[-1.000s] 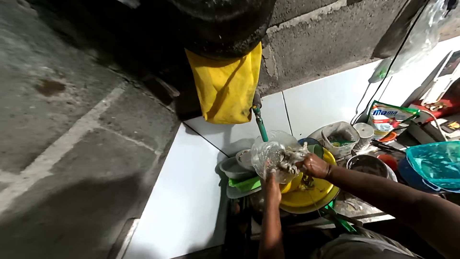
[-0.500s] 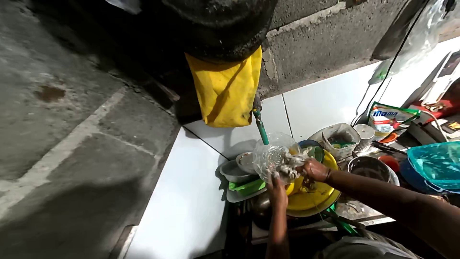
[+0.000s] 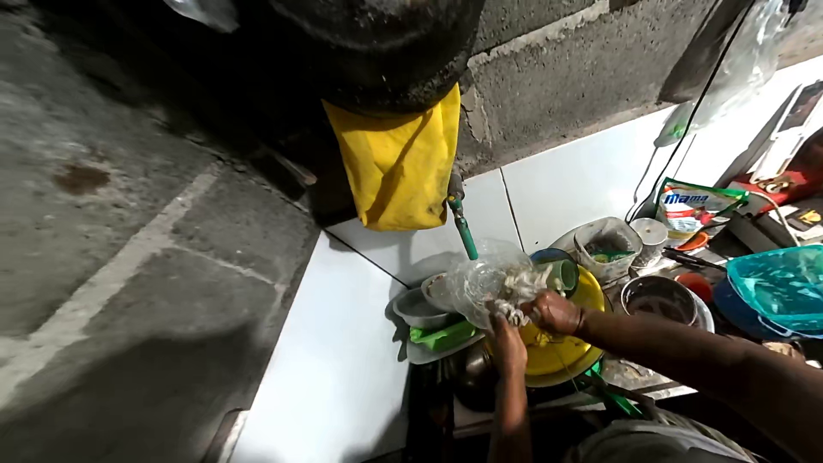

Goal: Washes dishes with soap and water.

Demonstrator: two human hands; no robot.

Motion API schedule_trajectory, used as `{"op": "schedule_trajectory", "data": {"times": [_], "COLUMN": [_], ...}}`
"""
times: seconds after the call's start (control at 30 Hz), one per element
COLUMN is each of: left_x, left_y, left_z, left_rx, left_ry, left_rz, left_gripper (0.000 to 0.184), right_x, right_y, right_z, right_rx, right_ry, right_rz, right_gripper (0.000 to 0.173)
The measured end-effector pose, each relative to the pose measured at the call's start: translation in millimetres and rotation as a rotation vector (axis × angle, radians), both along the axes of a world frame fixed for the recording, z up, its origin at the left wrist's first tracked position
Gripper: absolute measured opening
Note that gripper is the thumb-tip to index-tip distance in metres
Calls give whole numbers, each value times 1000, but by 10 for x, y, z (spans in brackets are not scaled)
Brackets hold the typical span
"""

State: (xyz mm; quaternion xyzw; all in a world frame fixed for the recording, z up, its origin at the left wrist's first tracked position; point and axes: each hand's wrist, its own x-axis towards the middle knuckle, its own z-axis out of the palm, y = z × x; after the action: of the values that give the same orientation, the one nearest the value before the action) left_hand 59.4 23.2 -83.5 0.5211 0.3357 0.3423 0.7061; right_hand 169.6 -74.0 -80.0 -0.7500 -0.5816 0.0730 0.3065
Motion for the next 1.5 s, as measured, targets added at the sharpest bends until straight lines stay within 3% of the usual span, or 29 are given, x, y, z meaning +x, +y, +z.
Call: {"op": "schedule_trajectory", "data": {"times": [0.1,0.2,0.33,0.43,0.53,0.6,0.7,0.77,0.87,0.97,1.07,1.13,1.23,1.33,1.4,1.5], "left_x": [-84,-211,-215,-103,-47,-106,-220,-241,-104,-76,-176,-170,-70,-90,-140,-190], "left_y": [53,162,141,-40,-136,-65,57,-27,-251,-179,9,-50,-218,-124,-4,35], "left_z": [-108,44,140,154,197,136,-4,-1,126,126,31,36,118,124,133,136], "left_rx": [-51,-154,-216,-253,-250,-250,-254,-267,-298,-270,-222,-235,-258,-225,-276,-373], "left_ry": [-9,-2,-29,2,51,69,55,29,55,98,67,54,71,114,153,129], "left_rz": [-48,-132,-160,-152,-186,-151,-186,-285,-309,-204,-214,-283,-321,-251,-201,-229], "left_gripper": [38,42,53,43,34,27,53,61,41,24,48,51,35,22,20,17], "right_x": [230,588,647,367,2,-112,175,413,388,108,265,445,385,60,-43,-191], "right_y": [-114,-209,-85,179,211,8,-220,-154,77,0,-302,-314,-156,-226,-314,-323], "right_z": [-61,220,730,566,269,229,227,155,26,69,185,137,40,207,333,488], "right_rx": [-161,-180,88,195,-110,-259,-503,-461,-327,-378,-514,-429,-275,-327,-362,-417], "right_ry": [-6,24,318,567,447,310,77,8,90,239,134,52,134,319,142,-92], "right_rz": [68,22,-145,-84,48,123,7,-95,-93,31,-18,-100,-93,55,146,159], "right_gripper": [24,31,28,38,50,49,47,54,54,46,42,50,50,47,46,22]}}
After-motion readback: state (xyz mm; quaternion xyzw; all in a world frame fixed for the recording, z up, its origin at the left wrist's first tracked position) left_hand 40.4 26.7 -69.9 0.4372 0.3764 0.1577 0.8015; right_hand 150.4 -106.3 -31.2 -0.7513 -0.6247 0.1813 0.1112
